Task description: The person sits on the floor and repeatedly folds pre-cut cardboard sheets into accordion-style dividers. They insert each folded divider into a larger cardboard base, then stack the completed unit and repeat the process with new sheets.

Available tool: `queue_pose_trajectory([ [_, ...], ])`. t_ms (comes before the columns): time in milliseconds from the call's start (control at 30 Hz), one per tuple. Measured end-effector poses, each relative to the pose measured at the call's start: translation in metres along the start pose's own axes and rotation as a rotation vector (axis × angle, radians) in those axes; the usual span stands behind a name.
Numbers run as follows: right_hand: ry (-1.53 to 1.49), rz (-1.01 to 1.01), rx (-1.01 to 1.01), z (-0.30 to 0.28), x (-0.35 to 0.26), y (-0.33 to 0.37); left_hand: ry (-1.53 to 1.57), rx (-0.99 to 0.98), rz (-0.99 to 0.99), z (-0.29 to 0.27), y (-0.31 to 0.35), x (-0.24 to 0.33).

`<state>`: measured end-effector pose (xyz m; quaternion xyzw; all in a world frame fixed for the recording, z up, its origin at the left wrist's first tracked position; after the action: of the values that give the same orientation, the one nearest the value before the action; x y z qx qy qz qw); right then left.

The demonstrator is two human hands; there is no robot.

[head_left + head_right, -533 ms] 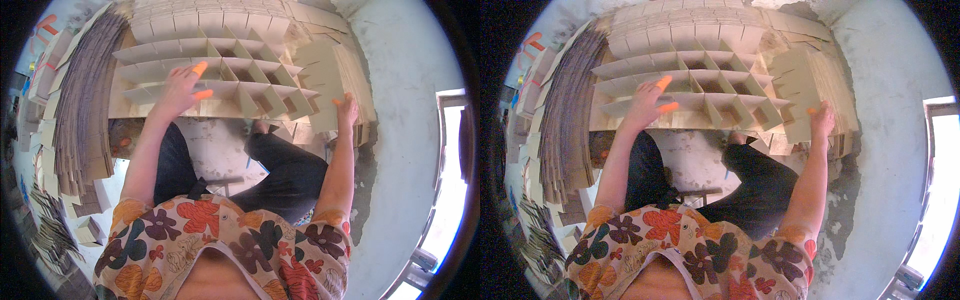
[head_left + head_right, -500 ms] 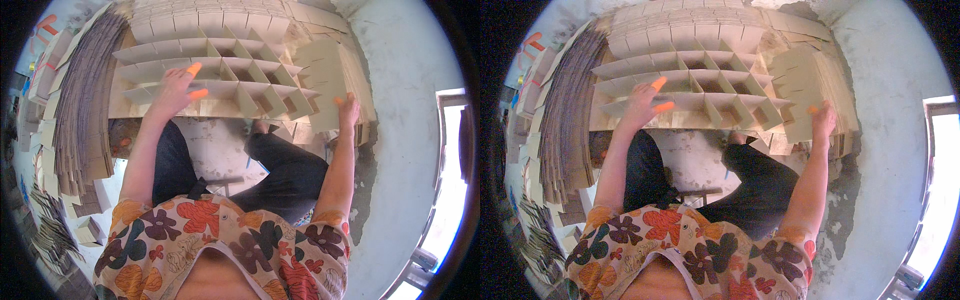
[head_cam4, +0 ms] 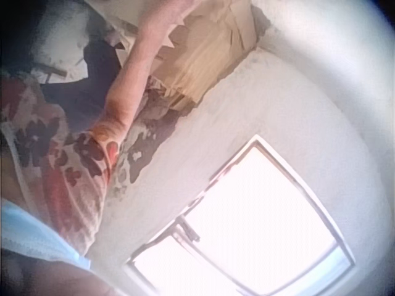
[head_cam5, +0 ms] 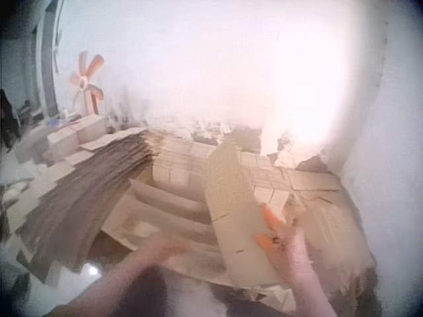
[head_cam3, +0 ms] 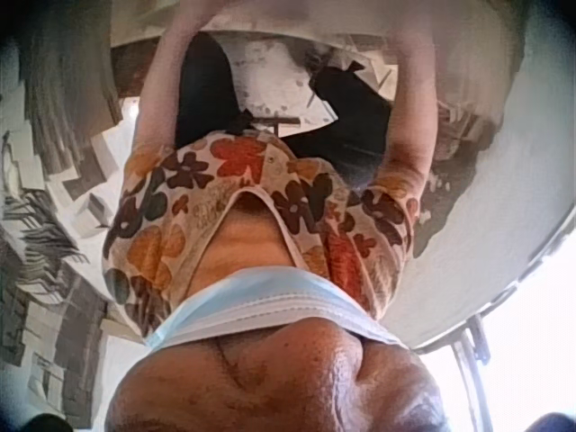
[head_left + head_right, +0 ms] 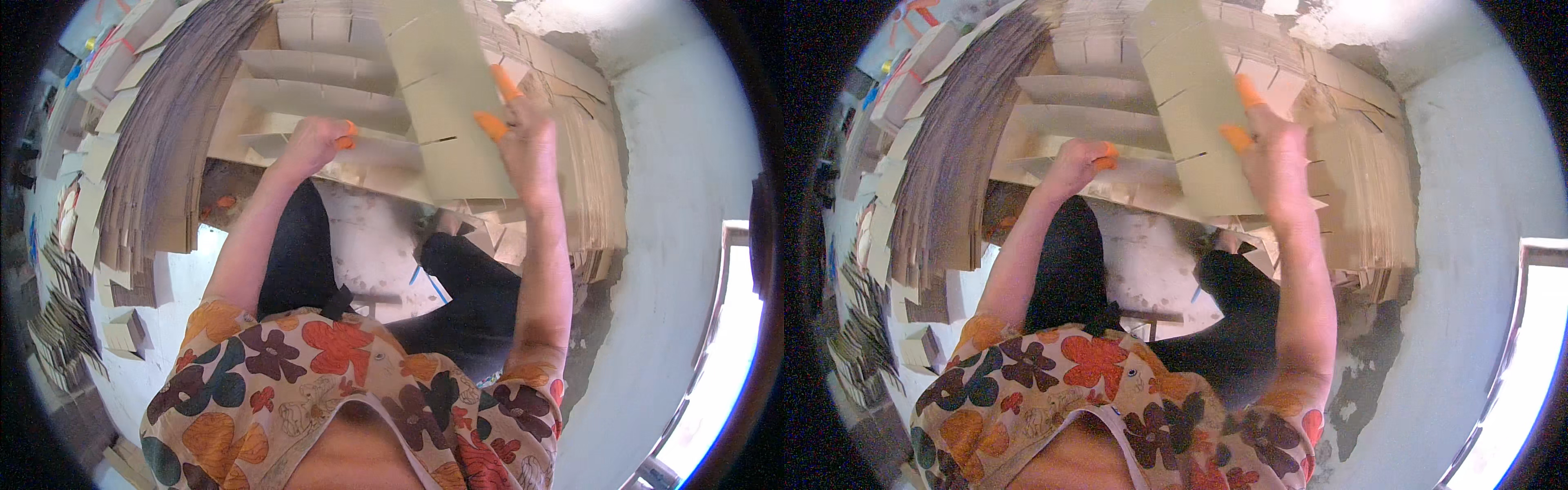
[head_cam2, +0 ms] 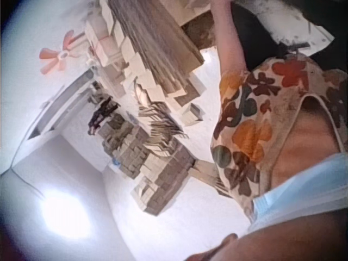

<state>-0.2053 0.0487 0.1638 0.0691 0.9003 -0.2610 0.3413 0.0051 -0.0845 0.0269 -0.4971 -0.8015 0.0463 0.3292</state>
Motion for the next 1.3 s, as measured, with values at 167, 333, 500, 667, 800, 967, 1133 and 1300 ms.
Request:
queue_pose_trajectory([
  [167, 0.011, -0.075, -0.064, 0.043, -0.010, -0.013, -0.015, -0.007, -0.013, -0.003, 0.001, -0.001],
  [333, -0.023, -0.099, -0.172, 0.076, 0.001, -0.020, -0.070, -0.081, -0.062, -0.001, -0.002, -0.004],
  [500, 0.023, -0.118, -0.223, 0.083, -0.005, -0.029, -0.021, -0.012, -0.011, -0.004, -0.005, 0.000],
  [667, 0.027, -0.173, -0.266, 0.090, -0.010, -0.039, -0.058, -0.016, -0.031, 0.001, -0.004, -0.010],
  [800, 0.089, -0.212, -0.312, 0.119, 0.002, -0.031, -0.036, -0.017, -0.030, 0.004, -0.007, -0.011],
  [967, 0.219, -0.155, -0.480, 0.162, 0.034, -0.013, -0.064, -0.050, -0.012, 0.011, -0.009, -0.016],
  [1133, 0.392, -0.181, -0.313, 0.132, 0.015, -0.009, -0.095, -0.082, -0.063, 0.013, -0.009, -0.021],
  [1300, 0.673, -0.113, 0.140, -0.004, 0.090, 0.013, -0.086, -0.109, -0.064, 0.003, -0.011, -0.005],
])
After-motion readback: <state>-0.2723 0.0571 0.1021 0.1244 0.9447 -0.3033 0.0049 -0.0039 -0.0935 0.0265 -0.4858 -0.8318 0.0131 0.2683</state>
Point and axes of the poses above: each hand's wrist, its own y-axis away from the middle knuckle, its own z-axis out of the palm, x = y × z, the point moved 6 cm from there along -y, towards the middle knuckle, and after that the axes turned 4 degrees about -y, right-handed, at the moved point
